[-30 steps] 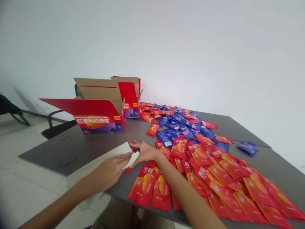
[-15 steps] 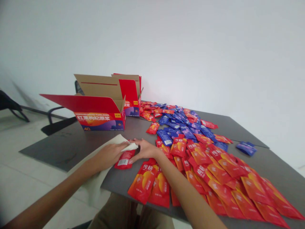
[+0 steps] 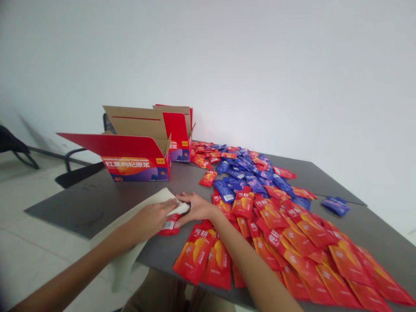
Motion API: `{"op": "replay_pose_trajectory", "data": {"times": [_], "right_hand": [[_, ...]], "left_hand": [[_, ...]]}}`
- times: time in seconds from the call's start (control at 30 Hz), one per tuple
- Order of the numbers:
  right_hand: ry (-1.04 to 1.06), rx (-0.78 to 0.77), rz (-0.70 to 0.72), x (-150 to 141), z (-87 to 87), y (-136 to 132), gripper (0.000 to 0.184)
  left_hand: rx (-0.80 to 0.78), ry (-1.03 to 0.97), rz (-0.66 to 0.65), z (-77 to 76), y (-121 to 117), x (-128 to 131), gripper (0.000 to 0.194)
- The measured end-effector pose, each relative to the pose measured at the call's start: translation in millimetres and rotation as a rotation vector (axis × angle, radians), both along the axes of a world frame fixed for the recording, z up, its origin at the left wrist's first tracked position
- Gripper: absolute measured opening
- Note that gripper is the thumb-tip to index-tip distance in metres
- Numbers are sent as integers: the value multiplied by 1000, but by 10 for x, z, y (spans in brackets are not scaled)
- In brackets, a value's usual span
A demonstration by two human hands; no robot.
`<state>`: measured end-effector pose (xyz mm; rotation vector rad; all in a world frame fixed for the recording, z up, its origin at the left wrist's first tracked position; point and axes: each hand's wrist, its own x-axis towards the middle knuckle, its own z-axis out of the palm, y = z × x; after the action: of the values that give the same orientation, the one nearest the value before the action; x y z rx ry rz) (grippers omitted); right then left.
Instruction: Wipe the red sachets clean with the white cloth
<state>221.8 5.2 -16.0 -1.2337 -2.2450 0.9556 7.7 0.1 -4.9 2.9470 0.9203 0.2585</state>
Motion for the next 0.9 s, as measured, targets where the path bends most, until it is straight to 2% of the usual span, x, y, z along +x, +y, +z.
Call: {"op": "replay_pose_trajectory", "data": {"times": [0.07,0.13,0.27,0.33,0.43,0.5,0.67,0.83,0.9], "right_hand": [[-9,-7,3,0,-5,4,110],[-2,3,1,-2,-2,3,111],[32,29,-5,-6,11,-6,97],[36,26,13,-3,4,-3,95],[12,13,21,5,-21,13,104],[-9,15,23,7,-31,21,108],[-2,21,-10,0,-4,3,99],[-2,12,42,-1,9,4,105],[-10,25,42,-4,7,7,106]], "left_hand": [[18,-12,-92,-37,-84,-11,52],[17,-15,-118,-37,-103,-25,53],[-4,22,51,28,31,-12,45],[13,33,78,31,27,9,45],[30,19,-47,-1,-98,24,54],[16,17,-80,-5,-142,20,56],[-3,38,73,29,-4,20,47],[0,-8,-76,-12,-102,24,54],[-35,-32,-76,4,-88,15,53]]}}
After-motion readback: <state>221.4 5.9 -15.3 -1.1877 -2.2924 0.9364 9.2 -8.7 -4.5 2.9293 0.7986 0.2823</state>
